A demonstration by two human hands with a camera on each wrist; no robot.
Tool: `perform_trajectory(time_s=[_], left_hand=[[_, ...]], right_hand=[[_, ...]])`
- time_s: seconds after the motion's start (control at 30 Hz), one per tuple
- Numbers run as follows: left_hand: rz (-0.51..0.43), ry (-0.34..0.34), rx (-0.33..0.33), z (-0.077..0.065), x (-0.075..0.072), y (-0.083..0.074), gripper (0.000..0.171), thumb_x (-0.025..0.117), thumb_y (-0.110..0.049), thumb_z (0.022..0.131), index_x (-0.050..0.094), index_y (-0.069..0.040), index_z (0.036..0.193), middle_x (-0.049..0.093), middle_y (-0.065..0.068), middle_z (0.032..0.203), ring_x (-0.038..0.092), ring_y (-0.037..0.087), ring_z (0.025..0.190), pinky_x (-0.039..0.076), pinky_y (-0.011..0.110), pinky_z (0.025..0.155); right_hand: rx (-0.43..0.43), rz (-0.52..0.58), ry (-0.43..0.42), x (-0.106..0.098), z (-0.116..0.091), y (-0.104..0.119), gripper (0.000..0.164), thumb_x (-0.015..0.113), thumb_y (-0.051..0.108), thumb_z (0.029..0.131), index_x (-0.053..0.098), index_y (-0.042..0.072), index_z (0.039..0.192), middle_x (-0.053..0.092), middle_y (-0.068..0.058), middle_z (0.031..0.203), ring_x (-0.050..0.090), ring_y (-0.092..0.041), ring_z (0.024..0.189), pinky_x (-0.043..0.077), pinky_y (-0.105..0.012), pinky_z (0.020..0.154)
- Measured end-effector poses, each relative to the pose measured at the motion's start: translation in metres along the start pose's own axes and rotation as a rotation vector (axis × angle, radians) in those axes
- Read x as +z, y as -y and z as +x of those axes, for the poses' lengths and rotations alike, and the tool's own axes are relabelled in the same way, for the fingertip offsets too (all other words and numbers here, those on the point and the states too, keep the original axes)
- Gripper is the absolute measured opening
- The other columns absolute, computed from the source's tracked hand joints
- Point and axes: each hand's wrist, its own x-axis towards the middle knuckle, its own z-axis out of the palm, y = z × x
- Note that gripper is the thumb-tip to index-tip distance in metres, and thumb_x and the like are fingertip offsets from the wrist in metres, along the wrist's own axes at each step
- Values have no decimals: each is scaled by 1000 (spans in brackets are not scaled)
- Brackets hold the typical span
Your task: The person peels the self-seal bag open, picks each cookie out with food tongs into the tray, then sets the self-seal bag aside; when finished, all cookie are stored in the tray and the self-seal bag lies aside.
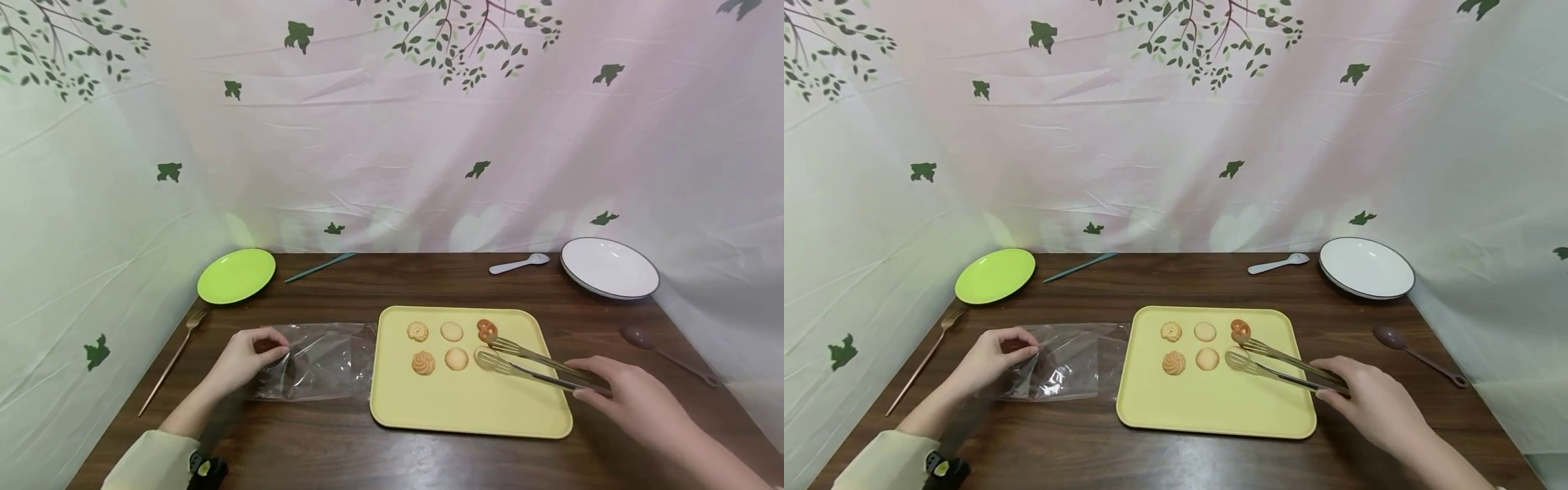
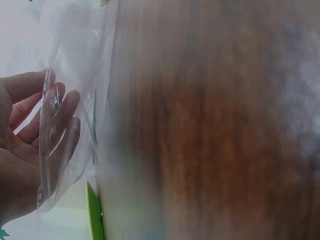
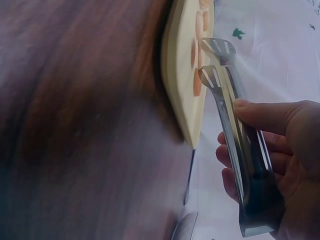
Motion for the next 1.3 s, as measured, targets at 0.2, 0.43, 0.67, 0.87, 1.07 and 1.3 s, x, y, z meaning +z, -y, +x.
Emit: perform_trajectory(time_s=[0.2, 0.43, 0.67, 0.87, 1.07, 1.3], left_hand=[[-5, 9, 8, 0, 1, 1, 5, 74, -20, 83, 70, -19, 86, 65, -4, 84, 60, 9, 74, 49, 24, 63], [-15, 44, 4, 4, 4, 2, 6, 74, -18, 83, 69, -19, 87, 66, -5, 85, 62, 9, 80, 50, 24, 69], [-34, 98, -19, 9, 5, 3, 8, 73, -17, 84, 69, -14, 91, 66, -2, 88, 62, 12, 84, 51, 26, 73], [-37, 140, -33, 12, 7, 5, 11, 73, -19, 84, 68, -14, 93, 66, -1, 89, 62, 12, 83, 50, 26, 72], [-18, 151, -50, 11, 7, 7, 11, 73, -18, 84, 68, -15, 93, 66, -3, 87, 62, 13, 82, 49, 26, 72], [-22, 154, -43, 10, 7, 7, 11, 74, -18, 83, 69, -14, 92, 67, -3, 85, 62, 12, 80, 49, 26, 71]], right_hand=[[6, -16, -5, 2, -6, -5, 42, 83, 26, 70, 67, 22, 109, 68, 11, 94, 57, 1, 76, 44, -27, 57], [47, 12, -35, 1, -9, -10, 48, 84, 34, 68, 67, 19, 110, 70, 6, 95, 61, -3, 80, 46, -28, 61], [249, 116, -113, -3, -10, -27, 51, 79, 38, 76, 64, 15, 119, 67, -12, 84, 39, -2, 55, 31, -23, 51], [408, 72, -140, -3, -12, -48, 58, 72, 44, 82, 60, 5, 124, 50, -11, 56, 26, -10, 45, 25, -28, 47], [504, 25, -72, 1, -15, -67, 68, 68, 50, 82, 56, -1, 125, 51, -7, 51, 49, -23, 52, 34, -35, 48], [512, 18, -28, 10, -16, -77, 71, 69, 53, 80, 54, 0, 125, 64, -31, 91, 57, -53, 79, 38, -44, 51]])
